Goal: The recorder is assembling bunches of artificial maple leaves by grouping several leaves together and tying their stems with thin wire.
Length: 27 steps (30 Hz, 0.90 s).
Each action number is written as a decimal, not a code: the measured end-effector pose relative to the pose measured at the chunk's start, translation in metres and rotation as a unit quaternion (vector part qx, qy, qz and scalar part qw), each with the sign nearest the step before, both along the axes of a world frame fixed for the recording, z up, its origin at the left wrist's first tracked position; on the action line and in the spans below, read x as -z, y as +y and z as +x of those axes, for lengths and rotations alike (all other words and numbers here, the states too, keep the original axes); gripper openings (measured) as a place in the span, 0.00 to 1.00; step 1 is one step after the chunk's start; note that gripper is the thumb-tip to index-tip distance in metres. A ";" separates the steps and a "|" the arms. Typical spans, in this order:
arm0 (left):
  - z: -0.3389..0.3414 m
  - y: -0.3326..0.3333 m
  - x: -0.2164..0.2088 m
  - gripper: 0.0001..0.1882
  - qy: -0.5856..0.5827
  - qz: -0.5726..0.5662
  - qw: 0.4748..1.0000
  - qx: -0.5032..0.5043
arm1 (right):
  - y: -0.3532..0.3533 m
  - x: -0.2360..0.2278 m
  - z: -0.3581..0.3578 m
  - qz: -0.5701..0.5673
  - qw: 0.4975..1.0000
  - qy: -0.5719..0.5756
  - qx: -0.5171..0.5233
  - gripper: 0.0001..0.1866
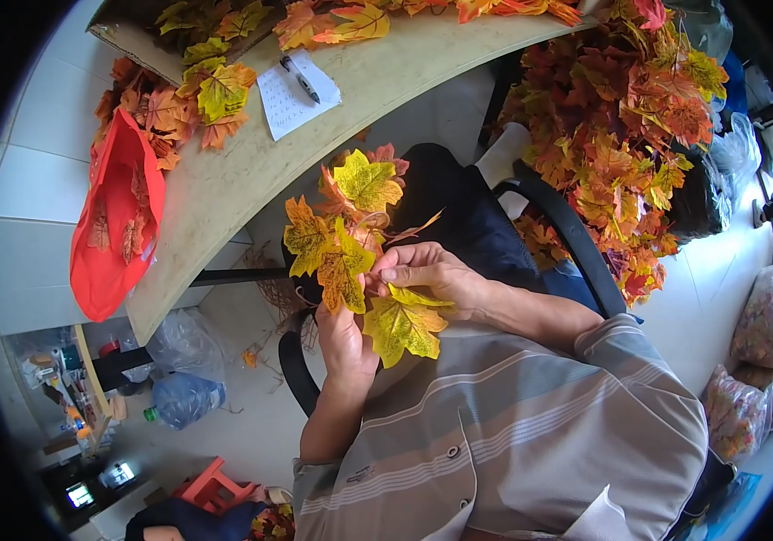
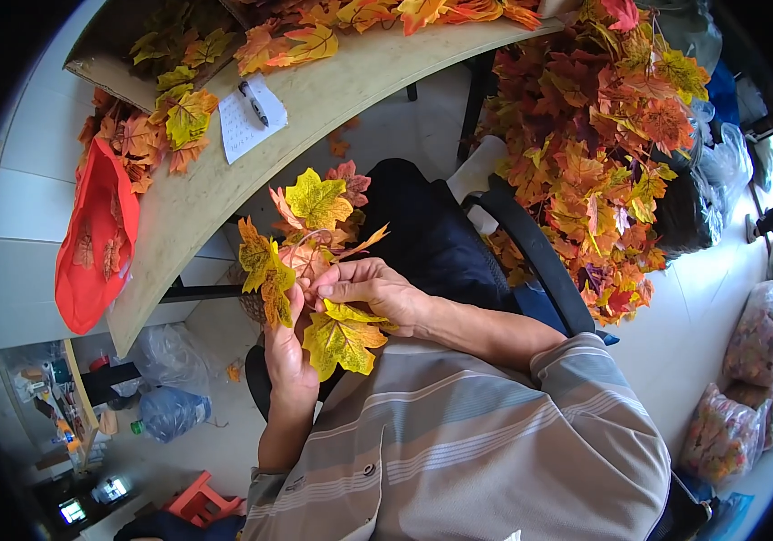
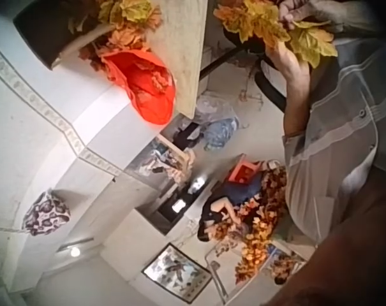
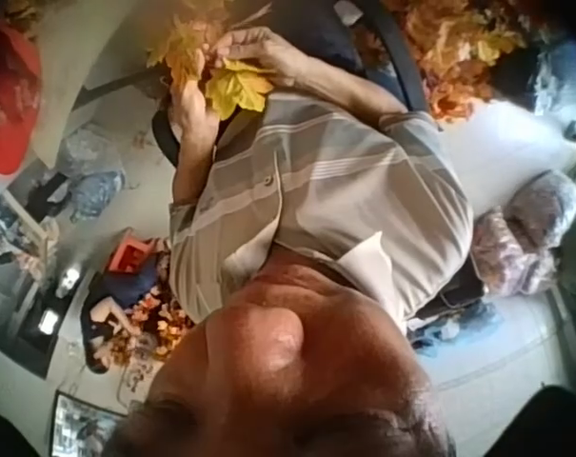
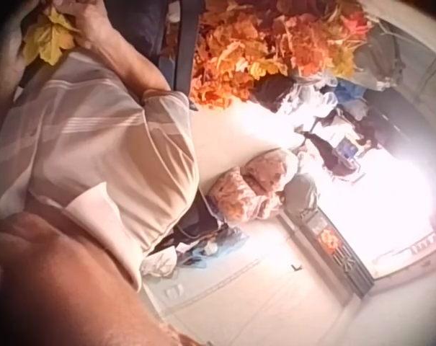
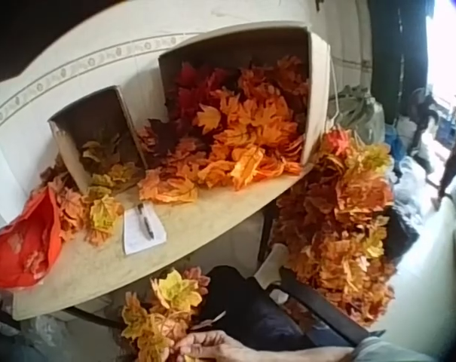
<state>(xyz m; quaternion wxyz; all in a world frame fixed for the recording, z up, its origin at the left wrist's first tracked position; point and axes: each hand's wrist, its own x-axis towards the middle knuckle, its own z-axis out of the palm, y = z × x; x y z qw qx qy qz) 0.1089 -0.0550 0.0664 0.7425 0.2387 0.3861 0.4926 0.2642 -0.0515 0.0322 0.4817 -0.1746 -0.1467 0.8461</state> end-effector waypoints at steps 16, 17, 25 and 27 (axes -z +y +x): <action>0.002 -0.001 0.001 0.08 -0.002 -0.004 1.000 0.008 | -0.001 0.002 -0.003 -0.017 1.000 -0.010 0.011 0.04; 0.004 -0.001 -0.002 0.08 -0.002 -0.004 1.000 0.007 | -0.001 0.001 -0.003 -0.017 0.999 -0.026 0.020 0.04; 0.004 -0.001 0.004 0.09 0.005 -0.020 1.000 -0.022 | -0.003 -0.006 -0.005 0.038 0.991 -0.098 0.083 0.03; 0.004 -0.003 0.002 0.10 0.002 -0.015 1.000 -0.019 | -0.004 -0.006 -0.004 0.020 0.989 -0.115 0.093 0.03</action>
